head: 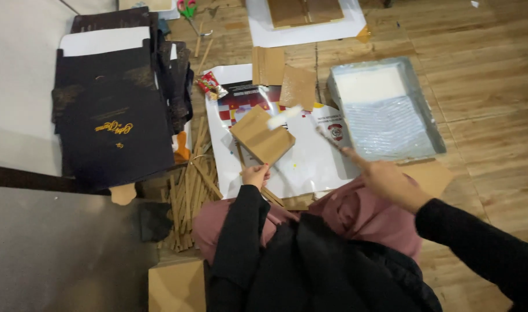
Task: Applying white adhesive to small cardboard pieces using a hand roller on a production floor.
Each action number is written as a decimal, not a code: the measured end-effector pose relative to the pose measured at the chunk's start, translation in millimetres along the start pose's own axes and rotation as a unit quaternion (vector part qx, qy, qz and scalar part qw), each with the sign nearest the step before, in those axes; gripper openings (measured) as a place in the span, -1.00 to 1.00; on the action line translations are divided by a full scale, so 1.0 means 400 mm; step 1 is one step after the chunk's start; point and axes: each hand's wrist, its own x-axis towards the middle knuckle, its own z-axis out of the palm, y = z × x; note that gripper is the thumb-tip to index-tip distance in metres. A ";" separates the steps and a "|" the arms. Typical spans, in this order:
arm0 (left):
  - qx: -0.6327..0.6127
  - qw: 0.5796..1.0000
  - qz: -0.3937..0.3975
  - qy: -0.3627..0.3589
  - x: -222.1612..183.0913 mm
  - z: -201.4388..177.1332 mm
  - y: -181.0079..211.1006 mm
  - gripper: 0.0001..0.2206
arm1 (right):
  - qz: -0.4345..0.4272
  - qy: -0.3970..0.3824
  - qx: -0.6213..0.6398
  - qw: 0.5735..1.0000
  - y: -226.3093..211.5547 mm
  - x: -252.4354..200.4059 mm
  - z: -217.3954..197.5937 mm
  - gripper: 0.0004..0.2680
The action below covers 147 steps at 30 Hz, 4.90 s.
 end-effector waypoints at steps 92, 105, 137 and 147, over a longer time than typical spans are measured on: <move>-0.267 0.941 0.023 0.207 -0.132 -0.171 0.131 -0.70 | -0.116 0.098 -0.191 0.970 -0.123 -0.005 0.215 -0.40; -0.105 0.978 0.044 0.176 -0.056 -0.107 0.077 -0.74 | -0.013 -0.059 -0.088 0.994 -0.010 -0.152 0.134 -0.40; 0.193 0.980 0.027 0.028 -0.121 -0.063 0.124 -0.82 | -0.026 -0.032 -0.081 0.996 0.129 -0.081 0.154 -0.53; -0.010 0.987 0.138 0.079 -0.150 -0.060 0.126 -0.74 | 0.108 0.078 -0.049 0.990 0.457 -0.049 0.184 -0.56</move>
